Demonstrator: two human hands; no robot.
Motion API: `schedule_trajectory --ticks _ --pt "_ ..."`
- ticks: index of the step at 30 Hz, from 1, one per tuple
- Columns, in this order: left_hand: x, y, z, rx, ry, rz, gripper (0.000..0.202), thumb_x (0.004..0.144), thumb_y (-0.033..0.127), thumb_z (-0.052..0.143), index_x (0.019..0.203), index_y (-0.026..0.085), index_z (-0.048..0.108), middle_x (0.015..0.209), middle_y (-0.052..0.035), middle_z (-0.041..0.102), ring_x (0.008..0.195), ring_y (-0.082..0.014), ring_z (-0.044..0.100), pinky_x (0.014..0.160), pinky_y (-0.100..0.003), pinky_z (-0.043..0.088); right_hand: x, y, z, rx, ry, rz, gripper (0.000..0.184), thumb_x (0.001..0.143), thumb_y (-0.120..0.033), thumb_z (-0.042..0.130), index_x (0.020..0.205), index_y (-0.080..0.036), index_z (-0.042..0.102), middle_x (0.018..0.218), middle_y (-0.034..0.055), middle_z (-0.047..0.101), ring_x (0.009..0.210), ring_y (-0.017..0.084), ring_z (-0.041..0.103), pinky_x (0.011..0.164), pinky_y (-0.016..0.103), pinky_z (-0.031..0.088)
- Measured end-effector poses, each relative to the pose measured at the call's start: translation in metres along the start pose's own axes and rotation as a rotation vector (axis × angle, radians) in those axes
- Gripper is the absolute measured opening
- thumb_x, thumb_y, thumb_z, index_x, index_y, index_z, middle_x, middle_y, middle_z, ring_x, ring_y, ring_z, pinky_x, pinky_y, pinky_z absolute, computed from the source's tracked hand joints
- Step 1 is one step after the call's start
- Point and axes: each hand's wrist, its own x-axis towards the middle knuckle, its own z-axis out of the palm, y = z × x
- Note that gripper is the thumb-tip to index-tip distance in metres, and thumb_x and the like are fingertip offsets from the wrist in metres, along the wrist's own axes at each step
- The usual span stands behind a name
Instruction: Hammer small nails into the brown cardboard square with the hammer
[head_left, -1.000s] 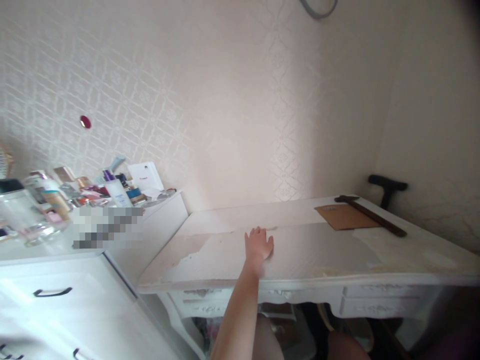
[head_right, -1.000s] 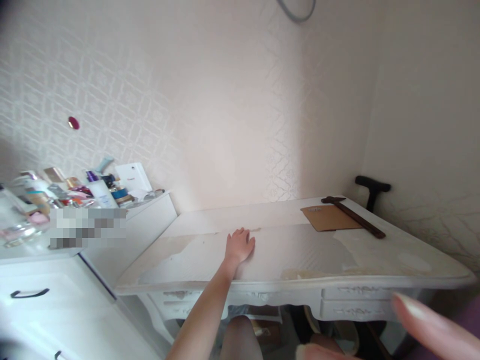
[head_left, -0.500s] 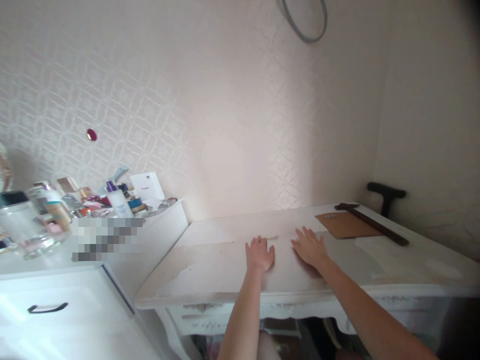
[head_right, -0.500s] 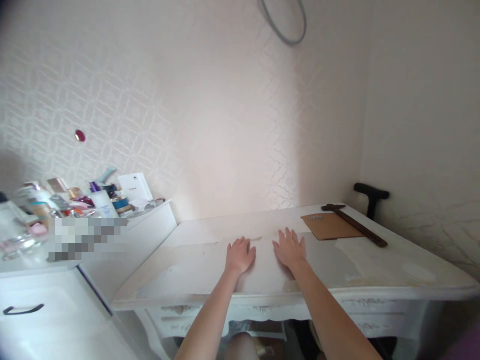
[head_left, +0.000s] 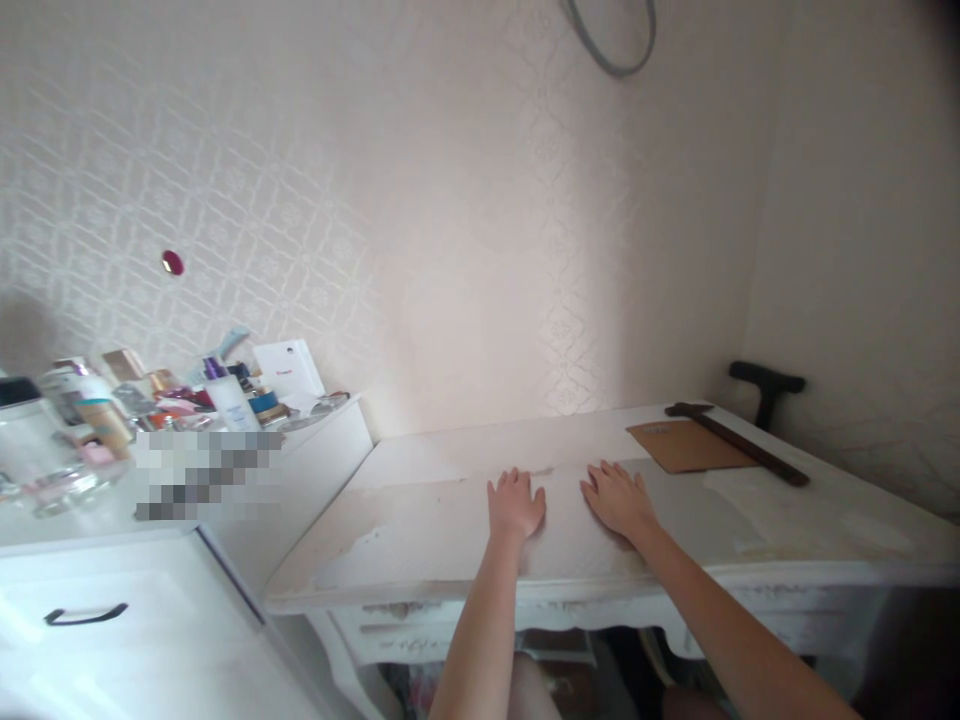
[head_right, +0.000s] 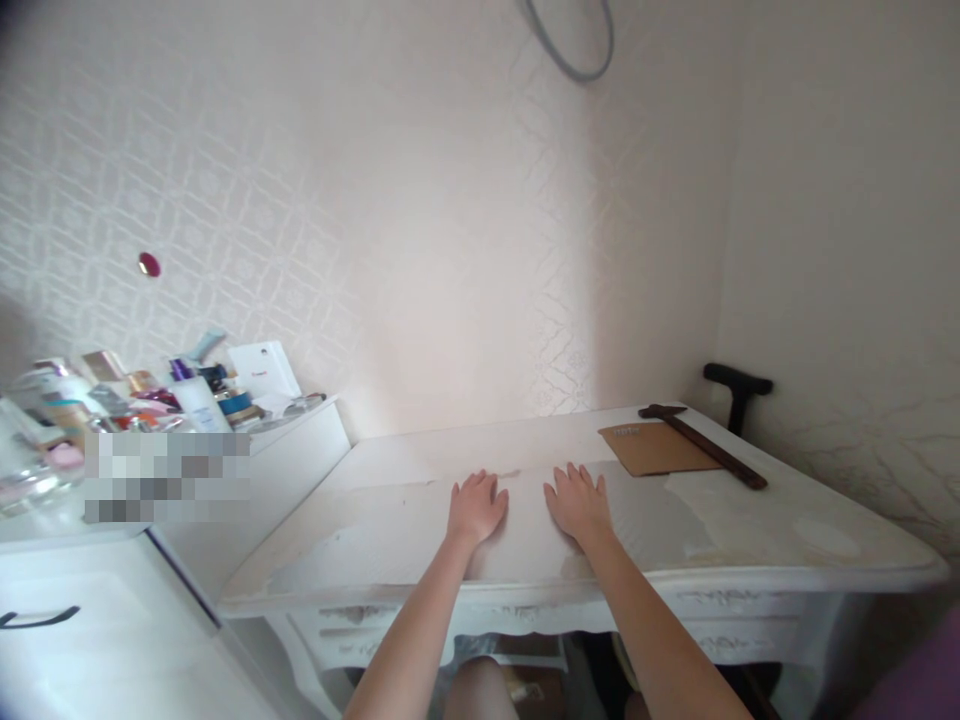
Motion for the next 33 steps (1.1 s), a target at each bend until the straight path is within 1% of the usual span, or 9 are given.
schedule_trajectory --ticks 12,21,28,33 --pt "0.0004 -0.0006 0.0009 0.006 0.001 0.005 0.046 0.093 0.041 0.033 0.130 0.018 0.050 0.144 -0.0102 0.042 0.134 -0.0264 0.033 0.109 -0.050 0.025 0.0012 0.0008 0.0016 0.016 0.002 -0.002 0.048 0.094 -0.036 0.030 0.131 -0.014 0.051 0.144 0.0160 0.039 0.134 0.030 0.030 0.106 0.053 0.020" --pt "0.0009 -0.0006 0.0006 0.004 -0.007 -0.001 0.046 0.093 0.041 0.033 0.130 0.019 0.049 0.145 -0.0099 0.041 0.135 -0.0264 0.032 0.110 -0.050 0.023 0.0004 0.0001 0.0008 0.010 0.006 0.001 0.049 0.094 -0.036 0.029 0.132 -0.014 0.050 0.144 0.0155 0.039 0.133 0.030 0.031 0.105 0.053 0.021" --pt "0.0008 -0.0001 -0.0002 0.007 -0.007 -0.011 0.046 0.093 0.042 0.033 0.130 0.019 0.050 0.144 -0.0093 0.041 0.134 -0.0259 0.034 0.110 -0.049 0.024 -0.0007 -0.0001 0.0000 0.016 0.007 -0.002 0.049 0.094 -0.036 0.029 0.131 -0.013 0.050 0.144 0.0153 0.040 0.133 0.030 0.030 0.106 0.053 0.020" --pt "0.0001 0.0007 -0.0017 0.016 -0.017 -0.010 0.047 0.093 0.042 0.032 0.131 0.019 0.048 0.144 -0.0099 0.042 0.135 -0.0257 0.032 0.110 -0.048 0.024 -0.0008 -0.0002 -0.0010 0.018 0.003 0.001 0.049 0.094 -0.036 0.028 0.132 -0.013 0.050 0.144 0.0154 0.039 0.133 0.030 0.030 0.106 0.053 0.020"
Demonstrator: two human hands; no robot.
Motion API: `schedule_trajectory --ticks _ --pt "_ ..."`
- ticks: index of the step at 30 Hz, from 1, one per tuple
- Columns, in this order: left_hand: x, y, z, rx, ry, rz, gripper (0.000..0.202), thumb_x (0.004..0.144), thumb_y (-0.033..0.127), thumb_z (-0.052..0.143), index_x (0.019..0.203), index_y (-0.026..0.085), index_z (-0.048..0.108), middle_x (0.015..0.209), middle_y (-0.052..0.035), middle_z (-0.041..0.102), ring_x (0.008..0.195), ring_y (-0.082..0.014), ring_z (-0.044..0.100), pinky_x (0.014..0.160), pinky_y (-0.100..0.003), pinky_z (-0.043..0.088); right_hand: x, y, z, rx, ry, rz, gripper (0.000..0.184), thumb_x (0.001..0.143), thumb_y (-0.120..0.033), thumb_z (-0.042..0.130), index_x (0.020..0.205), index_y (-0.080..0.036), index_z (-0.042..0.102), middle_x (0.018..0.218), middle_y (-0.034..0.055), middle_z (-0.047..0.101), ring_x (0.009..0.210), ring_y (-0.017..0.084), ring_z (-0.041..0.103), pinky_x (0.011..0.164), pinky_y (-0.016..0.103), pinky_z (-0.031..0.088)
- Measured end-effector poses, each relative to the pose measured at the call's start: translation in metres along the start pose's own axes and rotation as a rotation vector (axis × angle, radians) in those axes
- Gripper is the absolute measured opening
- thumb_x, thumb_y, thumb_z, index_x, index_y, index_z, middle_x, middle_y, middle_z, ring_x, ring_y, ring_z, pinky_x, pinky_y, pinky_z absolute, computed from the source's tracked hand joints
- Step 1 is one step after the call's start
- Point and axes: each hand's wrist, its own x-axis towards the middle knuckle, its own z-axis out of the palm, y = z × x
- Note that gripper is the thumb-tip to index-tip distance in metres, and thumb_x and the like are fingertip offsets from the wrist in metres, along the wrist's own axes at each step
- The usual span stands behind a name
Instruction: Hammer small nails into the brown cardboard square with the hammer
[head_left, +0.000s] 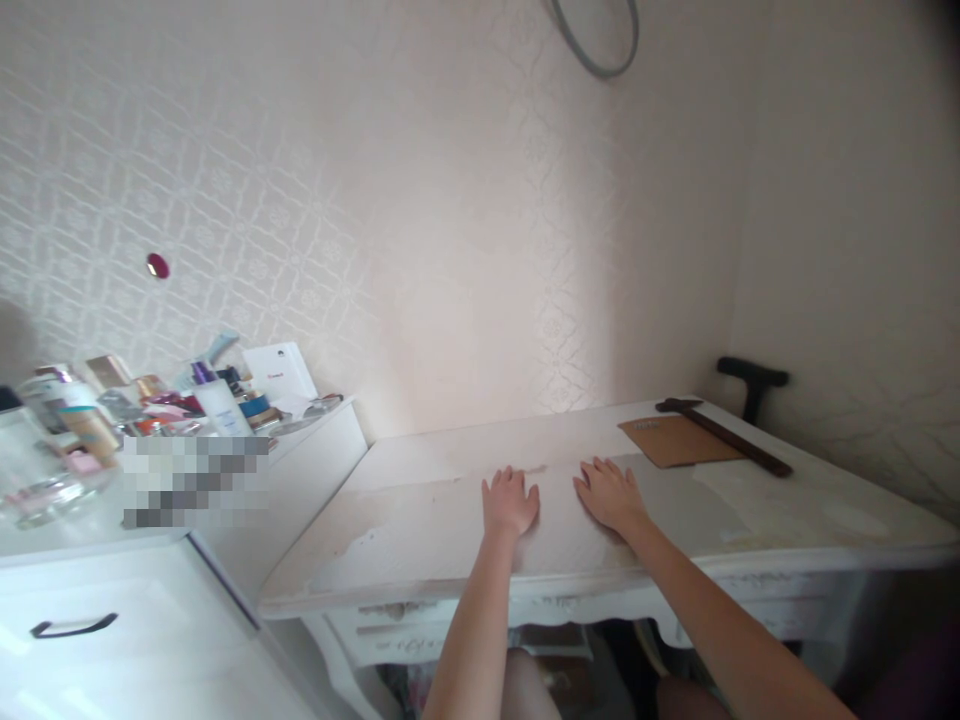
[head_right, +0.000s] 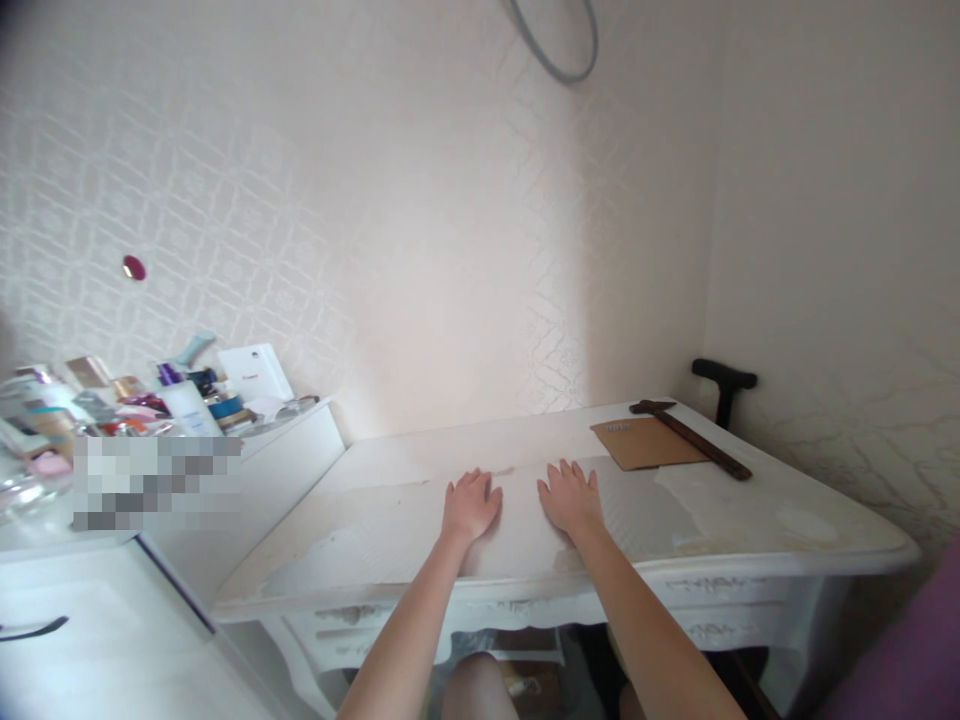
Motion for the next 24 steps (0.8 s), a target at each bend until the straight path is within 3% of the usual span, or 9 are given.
schedule_trajectory --ticks 24 --pt "0.0004 -0.0005 0.0010 -0.005 0.002 0.000 0.046 0.094 0.041 0.033 0.130 0.020 0.049 0.144 -0.0096 0.041 0.135 -0.0256 0.032 0.110 -0.048 0.023 0.0002 -0.0002 0.0015 -0.002 0.004 -0.002 0.049 0.094 -0.036 0.028 0.132 -0.013 0.049 0.143 0.0157 0.040 0.133 0.030 0.030 0.106 0.053 0.019"
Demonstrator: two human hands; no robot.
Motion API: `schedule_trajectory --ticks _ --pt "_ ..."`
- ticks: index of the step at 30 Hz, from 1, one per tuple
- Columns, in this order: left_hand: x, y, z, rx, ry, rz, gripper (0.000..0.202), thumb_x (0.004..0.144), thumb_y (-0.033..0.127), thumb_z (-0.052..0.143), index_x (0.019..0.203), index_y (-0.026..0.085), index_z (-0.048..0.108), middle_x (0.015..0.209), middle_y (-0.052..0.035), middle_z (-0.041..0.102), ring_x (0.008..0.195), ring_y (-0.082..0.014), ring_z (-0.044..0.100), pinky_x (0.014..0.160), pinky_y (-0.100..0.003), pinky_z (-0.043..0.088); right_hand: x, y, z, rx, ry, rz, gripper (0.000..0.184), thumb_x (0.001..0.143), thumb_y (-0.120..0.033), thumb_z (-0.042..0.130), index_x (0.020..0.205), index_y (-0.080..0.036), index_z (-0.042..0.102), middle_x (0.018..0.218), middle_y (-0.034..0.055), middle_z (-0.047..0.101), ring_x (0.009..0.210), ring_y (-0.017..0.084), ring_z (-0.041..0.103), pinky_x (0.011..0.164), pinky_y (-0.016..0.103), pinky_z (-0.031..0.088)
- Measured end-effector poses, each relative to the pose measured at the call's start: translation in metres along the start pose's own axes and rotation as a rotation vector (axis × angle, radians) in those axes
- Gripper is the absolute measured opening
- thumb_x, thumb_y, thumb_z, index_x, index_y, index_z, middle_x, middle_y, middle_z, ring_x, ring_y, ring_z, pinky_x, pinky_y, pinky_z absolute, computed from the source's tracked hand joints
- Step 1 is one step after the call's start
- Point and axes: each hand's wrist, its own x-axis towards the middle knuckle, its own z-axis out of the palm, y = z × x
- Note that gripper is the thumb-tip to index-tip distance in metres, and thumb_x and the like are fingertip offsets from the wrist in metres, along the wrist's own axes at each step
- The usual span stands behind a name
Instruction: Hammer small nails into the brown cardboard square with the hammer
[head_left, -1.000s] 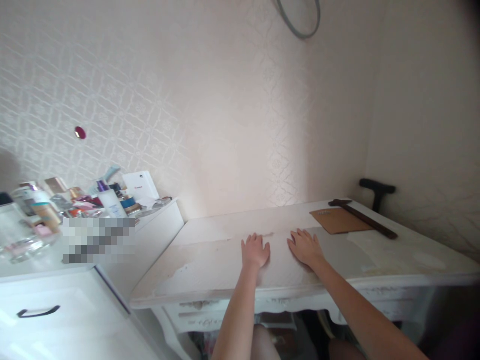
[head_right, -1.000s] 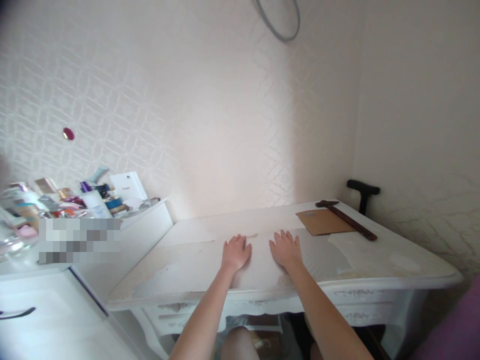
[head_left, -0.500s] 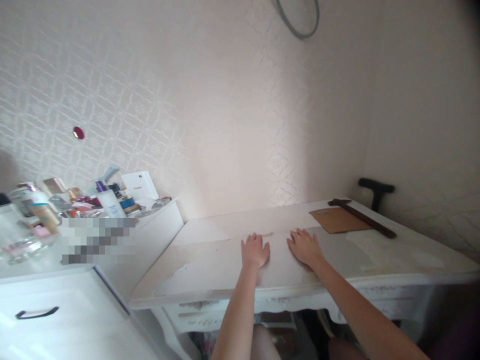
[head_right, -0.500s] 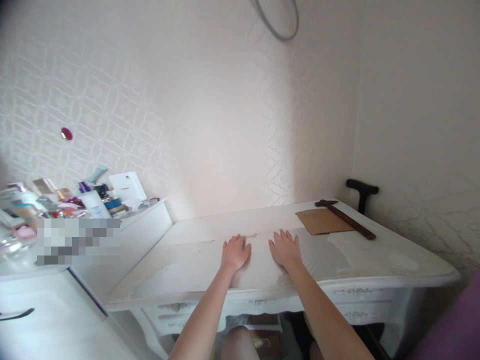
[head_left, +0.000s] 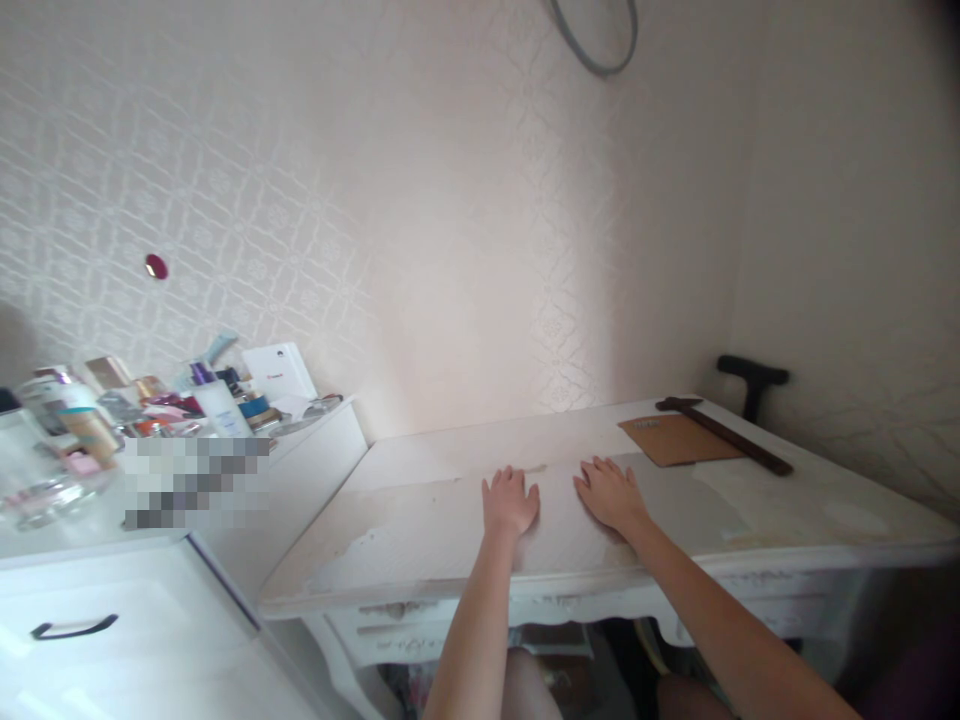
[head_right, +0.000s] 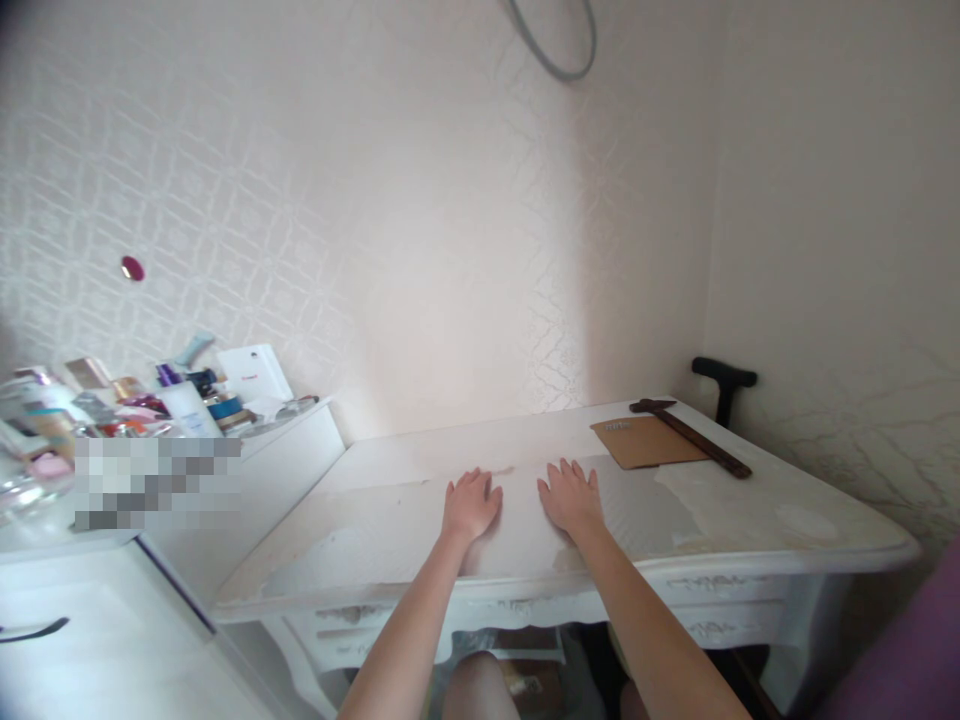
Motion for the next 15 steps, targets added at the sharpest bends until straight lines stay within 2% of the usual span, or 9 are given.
schedule_trajectory --ticks 15 --pt "-0.0005 -0.0009 0.0008 0.012 0.013 0.010 0.046 0.093 0.042 0.032 0.129 0.020 0.050 0.143 -0.0096 0.043 0.134 -0.0255 0.034 0.109 -0.049 0.024 -0.0010 -0.0004 -0.0013 -0.005 0.009 -0.007 0.048 0.094 -0.035 0.029 0.131 -0.012 0.051 0.143 0.0159 0.041 0.133 0.030 0.031 0.105 0.053 0.020"
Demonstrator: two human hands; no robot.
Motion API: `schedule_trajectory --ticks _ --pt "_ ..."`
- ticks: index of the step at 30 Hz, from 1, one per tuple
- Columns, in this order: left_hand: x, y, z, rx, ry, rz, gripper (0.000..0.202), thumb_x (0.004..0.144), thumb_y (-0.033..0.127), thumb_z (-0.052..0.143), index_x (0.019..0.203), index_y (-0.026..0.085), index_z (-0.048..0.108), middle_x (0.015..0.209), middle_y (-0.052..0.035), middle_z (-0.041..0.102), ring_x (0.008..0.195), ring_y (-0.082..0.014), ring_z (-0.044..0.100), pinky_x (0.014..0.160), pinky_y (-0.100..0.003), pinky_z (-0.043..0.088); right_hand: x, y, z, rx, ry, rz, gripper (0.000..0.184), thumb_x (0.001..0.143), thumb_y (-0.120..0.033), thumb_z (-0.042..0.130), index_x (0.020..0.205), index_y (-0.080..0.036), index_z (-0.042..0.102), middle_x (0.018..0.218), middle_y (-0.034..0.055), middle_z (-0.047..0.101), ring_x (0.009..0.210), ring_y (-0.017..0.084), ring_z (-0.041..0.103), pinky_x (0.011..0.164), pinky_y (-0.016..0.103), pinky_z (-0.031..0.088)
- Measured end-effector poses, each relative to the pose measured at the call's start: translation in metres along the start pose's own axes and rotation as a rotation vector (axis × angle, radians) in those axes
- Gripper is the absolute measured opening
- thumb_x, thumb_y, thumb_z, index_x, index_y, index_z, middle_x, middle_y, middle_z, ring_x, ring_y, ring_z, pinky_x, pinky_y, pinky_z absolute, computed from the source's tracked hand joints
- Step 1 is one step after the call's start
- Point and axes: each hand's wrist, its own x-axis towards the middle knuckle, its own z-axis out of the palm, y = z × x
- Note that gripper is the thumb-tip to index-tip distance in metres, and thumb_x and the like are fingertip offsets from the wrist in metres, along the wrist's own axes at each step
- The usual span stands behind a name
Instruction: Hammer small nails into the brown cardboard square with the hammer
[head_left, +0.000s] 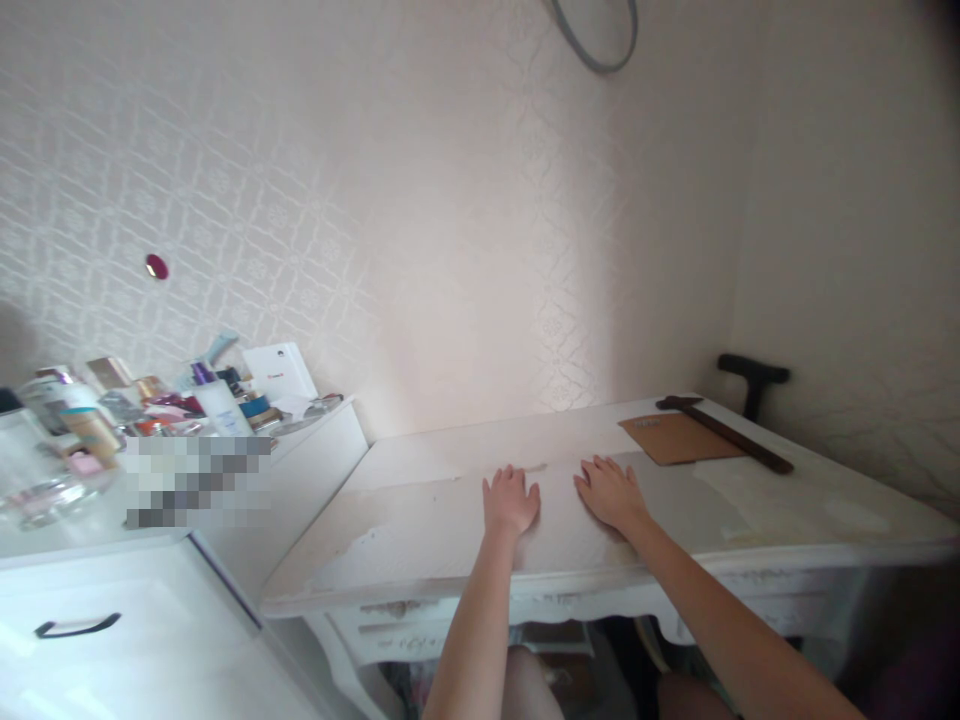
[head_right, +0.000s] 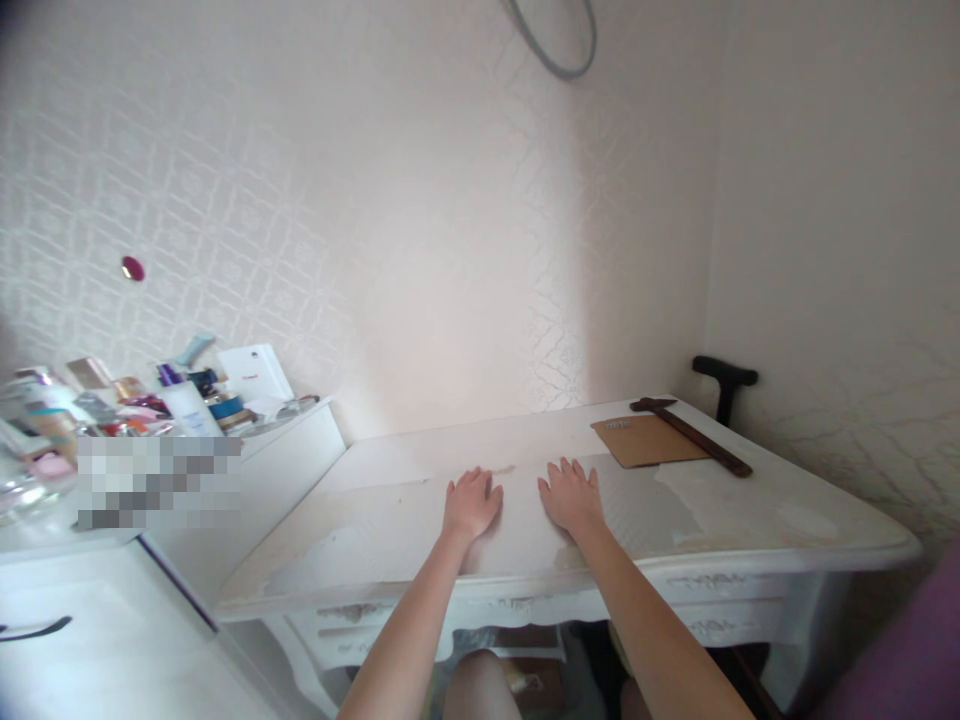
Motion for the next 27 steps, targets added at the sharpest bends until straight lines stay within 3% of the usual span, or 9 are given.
schedule_trajectory --ticks 27 --pt "0.0005 -0.0003 0.0001 -0.012 0.000 -0.002 0.046 0.093 0.041 0.033 0.130 0.019 0.049 0.143 -0.0100 0.043 0.133 -0.0259 0.035 0.109 -0.049 0.024 -0.0009 -0.0005 -0.0017 0.011 -0.010 0.001 0.048 0.094 -0.035 0.028 0.130 -0.012 0.051 0.143 0.0156 0.041 0.133 0.030 0.031 0.106 0.053 0.019"
